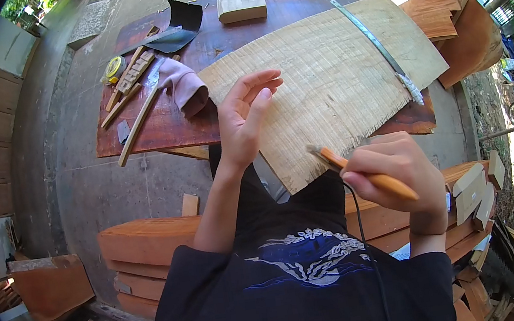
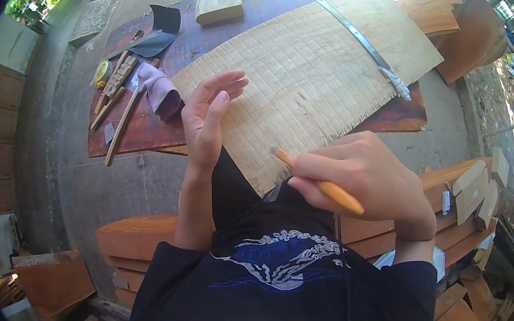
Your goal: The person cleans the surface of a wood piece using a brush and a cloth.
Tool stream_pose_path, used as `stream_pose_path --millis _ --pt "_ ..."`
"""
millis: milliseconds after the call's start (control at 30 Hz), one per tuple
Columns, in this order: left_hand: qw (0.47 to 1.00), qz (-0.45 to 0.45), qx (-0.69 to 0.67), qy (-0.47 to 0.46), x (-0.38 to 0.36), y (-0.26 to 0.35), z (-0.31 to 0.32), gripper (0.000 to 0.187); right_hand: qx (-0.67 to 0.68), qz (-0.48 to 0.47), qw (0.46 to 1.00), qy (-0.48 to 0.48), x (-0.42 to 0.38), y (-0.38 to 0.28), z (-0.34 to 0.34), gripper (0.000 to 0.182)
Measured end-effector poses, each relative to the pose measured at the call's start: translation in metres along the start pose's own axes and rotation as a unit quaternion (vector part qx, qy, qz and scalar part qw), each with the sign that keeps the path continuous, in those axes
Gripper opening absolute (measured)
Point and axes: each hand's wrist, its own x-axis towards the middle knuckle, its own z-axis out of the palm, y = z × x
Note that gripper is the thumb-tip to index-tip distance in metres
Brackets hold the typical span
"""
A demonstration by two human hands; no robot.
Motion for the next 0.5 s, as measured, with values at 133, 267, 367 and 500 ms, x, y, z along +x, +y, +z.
stream_pose_path --millis 133,267,367,500 --pt "1.0 0.002 -0.004 0.001 0.0 -0.001 0.001 0.031 -0.017 0.03 0.998 -0.052 -0.009 -0.009 -0.012 0.016" --pt "1.0 0.003 0.003 0.004 -0.001 0.0 0.0 0.031 0.066 -0.063 0.995 0.026 0.006 -0.009 0.01 0.019" --pt "1.0 0.004 0.007 0.002 0.001 -0.002 0.0 0.032 0.036 -0.06 0.998 0.007 0.006 -0.007 0.011 0.016" --pt "1.0 0.002 0.003 0.005 0.0 -0.003 0.001 0.032 0.08 -0.073 0.993 0.045 0.009 0.0 0.014 0.01"
